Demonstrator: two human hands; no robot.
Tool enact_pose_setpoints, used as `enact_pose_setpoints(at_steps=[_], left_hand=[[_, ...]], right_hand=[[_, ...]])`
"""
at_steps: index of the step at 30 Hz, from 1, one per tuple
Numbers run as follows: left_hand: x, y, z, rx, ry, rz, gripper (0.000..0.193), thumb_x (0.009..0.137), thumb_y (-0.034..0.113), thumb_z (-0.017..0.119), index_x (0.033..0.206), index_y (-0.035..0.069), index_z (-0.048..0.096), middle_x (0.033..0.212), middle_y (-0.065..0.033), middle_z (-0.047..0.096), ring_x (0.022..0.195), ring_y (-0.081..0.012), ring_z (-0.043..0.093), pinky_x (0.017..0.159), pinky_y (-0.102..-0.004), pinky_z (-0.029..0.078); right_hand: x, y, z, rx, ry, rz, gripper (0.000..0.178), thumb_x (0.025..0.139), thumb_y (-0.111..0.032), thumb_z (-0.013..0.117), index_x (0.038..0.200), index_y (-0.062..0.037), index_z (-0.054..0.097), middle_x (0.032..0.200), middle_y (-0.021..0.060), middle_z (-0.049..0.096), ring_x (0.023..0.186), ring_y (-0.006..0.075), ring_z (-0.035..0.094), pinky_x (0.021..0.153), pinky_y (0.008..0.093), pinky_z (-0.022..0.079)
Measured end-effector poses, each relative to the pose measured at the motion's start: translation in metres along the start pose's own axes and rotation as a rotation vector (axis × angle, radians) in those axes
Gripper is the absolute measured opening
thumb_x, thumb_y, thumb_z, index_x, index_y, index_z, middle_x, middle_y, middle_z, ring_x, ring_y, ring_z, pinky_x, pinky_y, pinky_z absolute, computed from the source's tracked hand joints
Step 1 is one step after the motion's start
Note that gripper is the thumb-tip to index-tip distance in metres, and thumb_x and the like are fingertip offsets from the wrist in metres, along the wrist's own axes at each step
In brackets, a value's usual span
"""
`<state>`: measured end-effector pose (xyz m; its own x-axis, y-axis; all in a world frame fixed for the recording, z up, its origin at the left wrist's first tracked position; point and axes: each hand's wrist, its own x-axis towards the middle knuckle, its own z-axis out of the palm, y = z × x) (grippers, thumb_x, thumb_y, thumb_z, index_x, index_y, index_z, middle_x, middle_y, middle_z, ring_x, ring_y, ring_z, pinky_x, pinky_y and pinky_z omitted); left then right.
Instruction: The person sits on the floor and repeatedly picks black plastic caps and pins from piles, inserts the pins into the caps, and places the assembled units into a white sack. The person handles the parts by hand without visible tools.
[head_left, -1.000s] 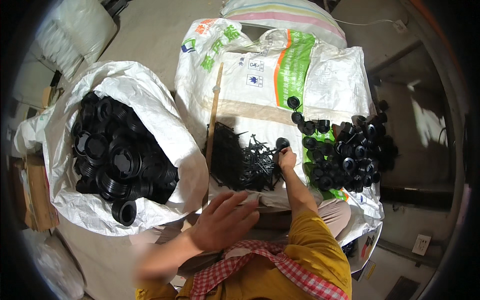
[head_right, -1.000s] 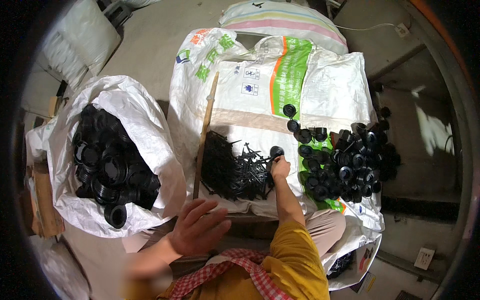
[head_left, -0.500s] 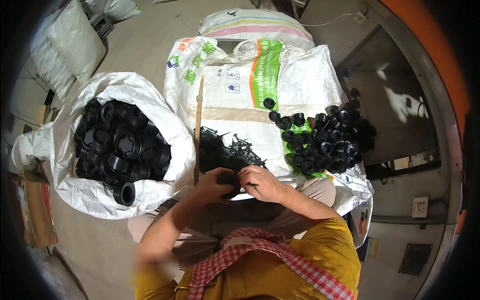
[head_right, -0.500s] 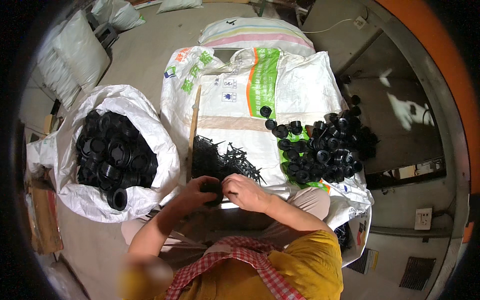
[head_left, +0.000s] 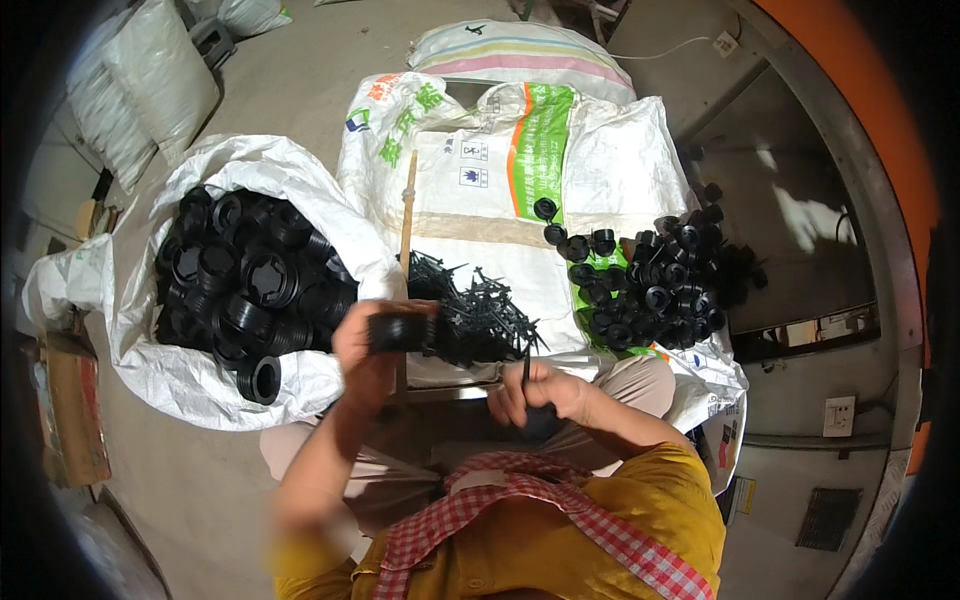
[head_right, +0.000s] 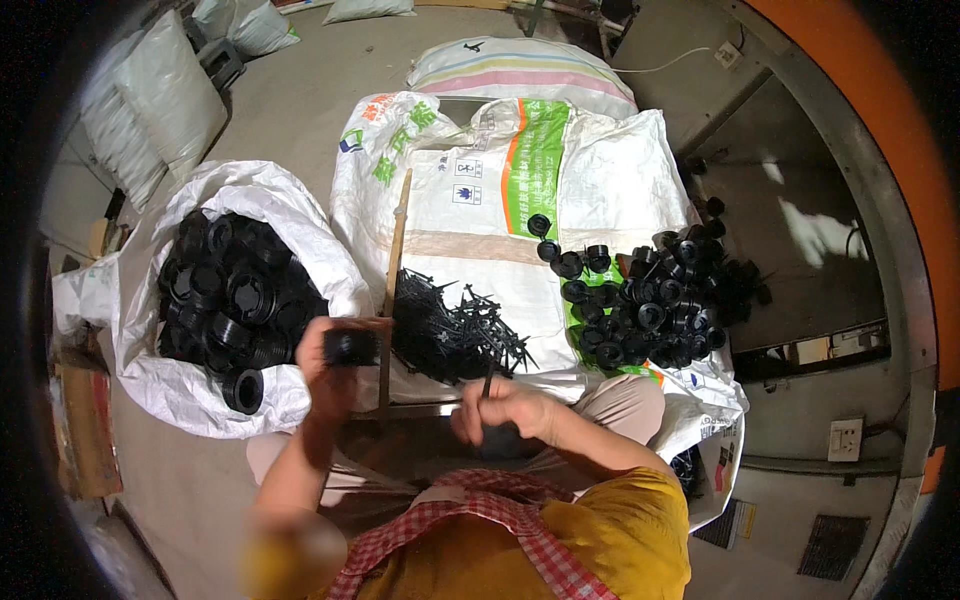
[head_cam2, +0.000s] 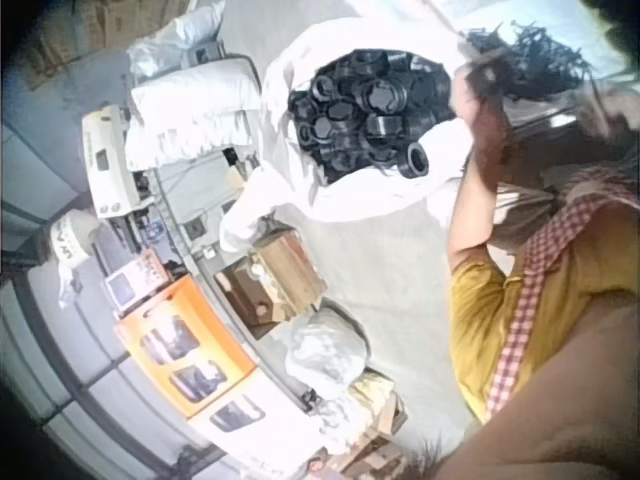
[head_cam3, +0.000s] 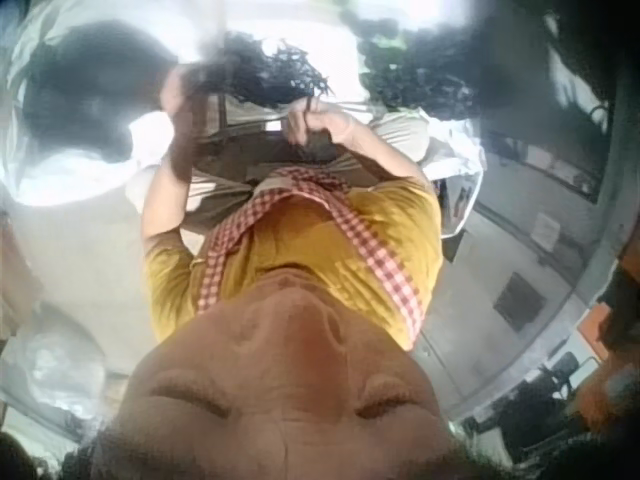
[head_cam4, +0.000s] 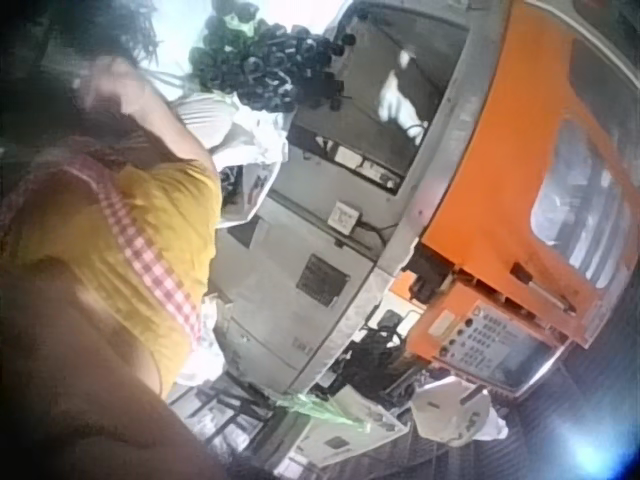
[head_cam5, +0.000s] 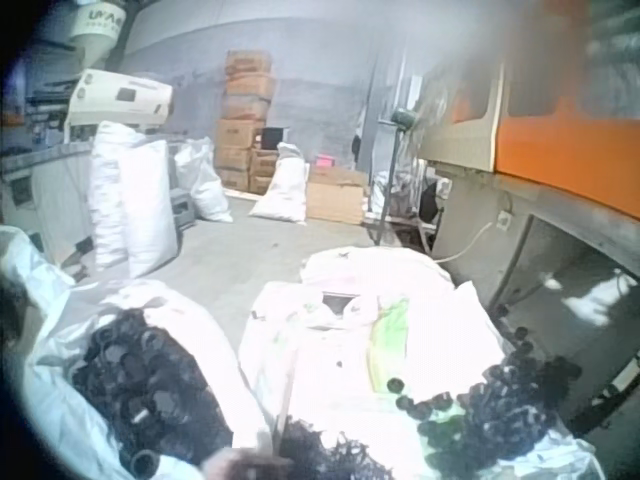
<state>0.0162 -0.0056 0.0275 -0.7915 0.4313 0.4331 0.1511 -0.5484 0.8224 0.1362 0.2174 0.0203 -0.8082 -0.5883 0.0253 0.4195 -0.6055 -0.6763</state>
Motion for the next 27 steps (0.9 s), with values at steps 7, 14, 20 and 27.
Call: enact_pose_setpoints(at_steps=[7, 14, 20, 27], left_hand=[[-0.039, -0.044, 0.025, 0.343, -0.098, -0.438, 0.047, 0.077, -0.002, 0.054, 0.124, 0.003, 0.053, 0.129, -0.0120, 0.049, 0.117, -0.0234, 0.049, 0.097, -0.0344, 0.041], [-0.010, -0.003, 0.044, 1.140, -0.269, 0.012, 0.055, 0.063, 0.002, 0.070, 0.116, 0.013, 0.061, 0.107, -0.0137, 0.051, 0.098, -0.0293, 0.050, 0.083, -0.0438, 0.043], [-0.010, 0.079, -0.018, 1.389, 0.431, 0.549, 0.053, 0.072, 0.017, 0.072, 0.121, 0.005, 0.056, 0.124, -0.0165, 0.048, 0.111, -0.0343, 0.049, 0.097, -0.0439, 0.040], [0.032, 0.084, -0.031, 1.972, 0.533, 0.225, 0.077, 0.078, 0.026, 0.071, 0.144, 0.014, 0.034, 0.151, -0.0269, 0.003, 0.140, -0.0405, 0.007, 0.110, -0.0545, 0.015]], right_hand=[[0.069, 0.035, -0.031, -0.289, 0.752, -0.430, 0.015, 0.093, -0.016, 0.056, 0.084, -0.0040, 0.058, 0.088, 0.0018, 0.060, 0.084, 0.0118, 0.052, 0.079, 0.0242, 0.041], [0.063, 0.058, -0.103, -0.883, 1.077, -0.183, 0.025, 0.083, 0.000, 0.057, 0.108, -0.0026, 0.056, 0.093, 0.0080, 0.066, 0.090, 0.0177, 0.061, 0.082, 0.0302, 0.047], [-0.012, 0.036, -0.226, -2.011, 1.193, 0.340, 0.101, 0.062, -0.033, 0.084, 0.141, -0.0047, 0.029, 0.141, 0.0188, 0.037, 0.127, 0.0360, 0.036, 0.100, 0.0494, 0.034], [-0.080, -0.033, -0.300, -1.622, 1.571, 1.026, 0.091, 0.073, -0.036, 0.075, 0.146, -0.0219, 0.021, 0.145, 0.0147, 0.030, 0.133, 0.0382, 0.026, 0.104, 0.0549, 0.031]])
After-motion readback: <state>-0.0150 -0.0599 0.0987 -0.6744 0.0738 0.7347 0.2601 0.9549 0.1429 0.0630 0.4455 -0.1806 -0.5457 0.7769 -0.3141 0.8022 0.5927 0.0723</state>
